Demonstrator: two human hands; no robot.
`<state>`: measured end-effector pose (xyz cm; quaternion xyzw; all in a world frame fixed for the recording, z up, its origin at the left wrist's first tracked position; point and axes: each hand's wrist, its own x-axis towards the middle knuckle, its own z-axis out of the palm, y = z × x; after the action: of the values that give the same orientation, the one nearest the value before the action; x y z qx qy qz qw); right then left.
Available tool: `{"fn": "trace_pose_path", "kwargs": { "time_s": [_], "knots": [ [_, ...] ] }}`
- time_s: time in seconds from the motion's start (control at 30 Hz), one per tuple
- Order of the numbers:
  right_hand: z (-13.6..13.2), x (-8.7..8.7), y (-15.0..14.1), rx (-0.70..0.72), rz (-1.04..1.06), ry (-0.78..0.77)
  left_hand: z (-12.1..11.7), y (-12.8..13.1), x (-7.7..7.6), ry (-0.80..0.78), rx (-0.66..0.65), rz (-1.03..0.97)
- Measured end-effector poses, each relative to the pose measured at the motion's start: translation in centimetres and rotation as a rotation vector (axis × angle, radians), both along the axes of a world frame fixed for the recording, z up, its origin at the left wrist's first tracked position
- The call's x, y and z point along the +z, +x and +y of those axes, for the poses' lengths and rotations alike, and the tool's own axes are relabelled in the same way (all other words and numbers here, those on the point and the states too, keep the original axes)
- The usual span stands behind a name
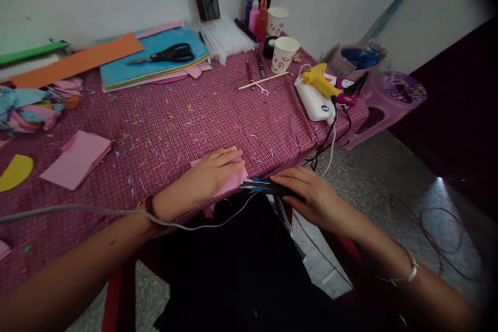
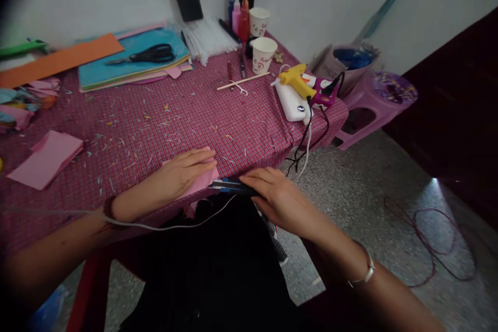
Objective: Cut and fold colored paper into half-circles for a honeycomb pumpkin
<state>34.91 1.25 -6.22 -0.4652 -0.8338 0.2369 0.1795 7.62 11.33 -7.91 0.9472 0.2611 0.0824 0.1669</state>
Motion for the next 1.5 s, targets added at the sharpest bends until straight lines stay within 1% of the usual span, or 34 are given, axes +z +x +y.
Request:
{"fn": "trace_pose_path", "kwargs": {
  "time_s": [0.17,0.27,0.4,0.53,0.6,0.7,0.8,0.9,1.03,1.2,1.5],
  "knots": [
    [-0.1,0.4,-0.5,0.011,-0.006,-0.018,-0.4,0.1,0.5,0.014,-0.024,0.017],
    [-0.4,0.4,-0.6,0.015,-0.008,-0.013,-0.2,0.1,0.0,0.032,-0.032,-0.006],
    [-0.5,0.2,-1.5,0.003,-0.035,0.008,1.5,-0.2,-0.8,0.086,-0.073,-0.067],
    [-0.6,0.0,-2.2,-0.007,-0.036,0.035,3.1,-0.3,-0.6,0.117,-0.132,-0.077],
    [-0.7,-0.1,-2.2,-0.008,-0.032,0.035,3.2,-0.3,-0.6,0.162,-0.117,-0.045],
    [-1.0,0.0,-1.9,0.017,-0.025,0.005,2.9,-0.2,-0.7,0.216,-0.048,0.015],
    [-1.2,0.0,-2.1,0.008,-0.017,-0.014,2.5,-0.1,-0.8,0.204,0.005,0.080],
    [-1.1,0.1,-2.9,-0.023,-0.011,0.004,2.3,-0.1,-0.7,0.189,0.037,0.128],
    [-1.1,0.3,-3.9,-0.015,-0.013,-0.010,2.3,-0.1,-0.6,0.197,0.062,0.145],
    [-1.7,0.4,-4.0,-0.006,-0.008,-0.040,2.3,-0.1,-1.1,0.211,0.110,0.140],
    [-1.5,0.8,-6.4,-0.011,-0.015,-0.015,2.3,-0.1,-1.1,0.227,0.109,0.146]
  ]
}}
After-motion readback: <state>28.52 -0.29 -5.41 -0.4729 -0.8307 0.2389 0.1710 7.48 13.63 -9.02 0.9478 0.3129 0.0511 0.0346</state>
